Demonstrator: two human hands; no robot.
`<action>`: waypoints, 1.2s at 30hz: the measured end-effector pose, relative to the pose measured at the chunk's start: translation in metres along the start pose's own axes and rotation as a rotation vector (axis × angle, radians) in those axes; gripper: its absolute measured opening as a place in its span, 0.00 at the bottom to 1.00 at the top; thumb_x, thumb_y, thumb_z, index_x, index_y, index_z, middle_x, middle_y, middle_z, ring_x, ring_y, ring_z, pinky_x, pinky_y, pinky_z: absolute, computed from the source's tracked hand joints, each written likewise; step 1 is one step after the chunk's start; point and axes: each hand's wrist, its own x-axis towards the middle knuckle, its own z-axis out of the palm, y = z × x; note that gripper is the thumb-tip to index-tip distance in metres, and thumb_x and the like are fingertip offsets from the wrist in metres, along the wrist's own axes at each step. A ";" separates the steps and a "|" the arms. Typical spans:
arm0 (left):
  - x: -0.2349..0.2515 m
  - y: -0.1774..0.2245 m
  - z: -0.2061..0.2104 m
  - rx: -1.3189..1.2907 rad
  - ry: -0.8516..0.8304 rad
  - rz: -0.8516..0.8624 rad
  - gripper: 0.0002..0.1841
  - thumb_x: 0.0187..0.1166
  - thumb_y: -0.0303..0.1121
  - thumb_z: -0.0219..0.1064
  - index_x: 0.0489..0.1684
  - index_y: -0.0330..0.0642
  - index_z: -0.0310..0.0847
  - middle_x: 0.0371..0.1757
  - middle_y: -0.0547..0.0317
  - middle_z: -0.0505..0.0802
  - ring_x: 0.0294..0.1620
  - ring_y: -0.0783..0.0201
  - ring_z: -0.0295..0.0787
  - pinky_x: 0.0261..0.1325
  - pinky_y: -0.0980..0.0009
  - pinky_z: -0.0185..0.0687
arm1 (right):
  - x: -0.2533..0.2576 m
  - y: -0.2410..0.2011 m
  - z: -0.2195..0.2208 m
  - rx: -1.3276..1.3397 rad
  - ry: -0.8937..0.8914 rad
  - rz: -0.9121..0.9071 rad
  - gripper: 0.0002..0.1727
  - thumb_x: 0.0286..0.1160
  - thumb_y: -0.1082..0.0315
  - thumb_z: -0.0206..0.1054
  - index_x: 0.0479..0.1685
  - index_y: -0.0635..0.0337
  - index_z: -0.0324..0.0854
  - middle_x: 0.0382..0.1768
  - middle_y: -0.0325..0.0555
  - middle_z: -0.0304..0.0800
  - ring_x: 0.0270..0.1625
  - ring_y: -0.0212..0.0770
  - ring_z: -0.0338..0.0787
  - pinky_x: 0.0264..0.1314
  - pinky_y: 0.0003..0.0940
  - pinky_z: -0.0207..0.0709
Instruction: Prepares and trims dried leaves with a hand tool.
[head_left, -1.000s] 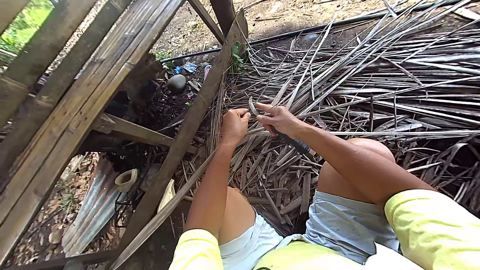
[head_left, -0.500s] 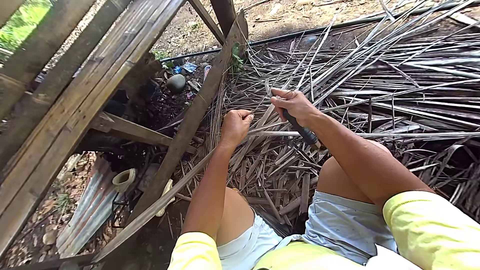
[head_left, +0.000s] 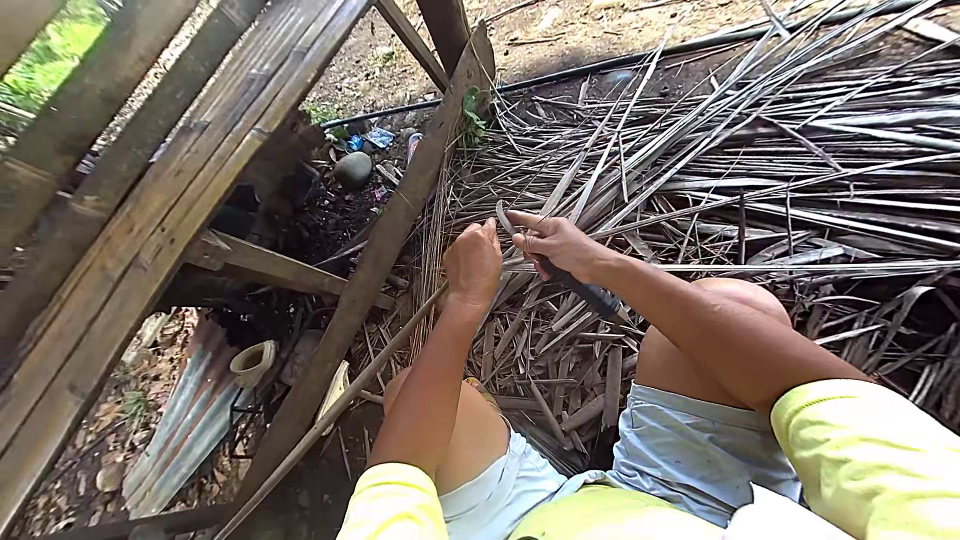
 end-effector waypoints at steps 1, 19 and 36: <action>-0.001 0.003 0.001 0.035 0.018 0.004 0.18 0.90 0.31 0.56 0.69 0.39 0.88 0.52 0.42 0.94 0.53 0.43 0.93 0.56 0.45 0.85 | 0.002 0.003 0.001 0.010 -0.005 0.001 0.31 0.91 0.67 0.57 0.93 0.51 0.58 0.22 0.40 0.75 0.13 0.31 0.71 0.15 0.26 0.69; -0.018 0.012 -0.020 -0.049 0.040 0.079 0.17 0.91 0.33 0.58 0.68 0.40 0.89 0.47 0.43 0.95 0.48 0.44 0.94 0.54 0.46 0.86 | 0.018 -0.017 -0.058 0.201 0.328 -0.095 0.24 0.91 0.67 0.58 0.84 0.55 0.69 0.23 0.36 0.79 0.15 0.30 0.78 0.15 0.25 0.77; 0.008 -0.042 -0.024 -0.208 -0.055 -0.092 0.17 0.91 0.35 0.58 0.66 0.39 0.89 0.57 0.42 0.95 0.61 0.44 0.92 0.69 0.41 0.80 | -0.016 -0.040 -0.082 0.253 0.496 -0.112 0.15 0.95 0.56 0.50 0.58 0.54 0.77 0.20 0.29 0.73 0.16 0.28 0.76 0.20 0.26 0.79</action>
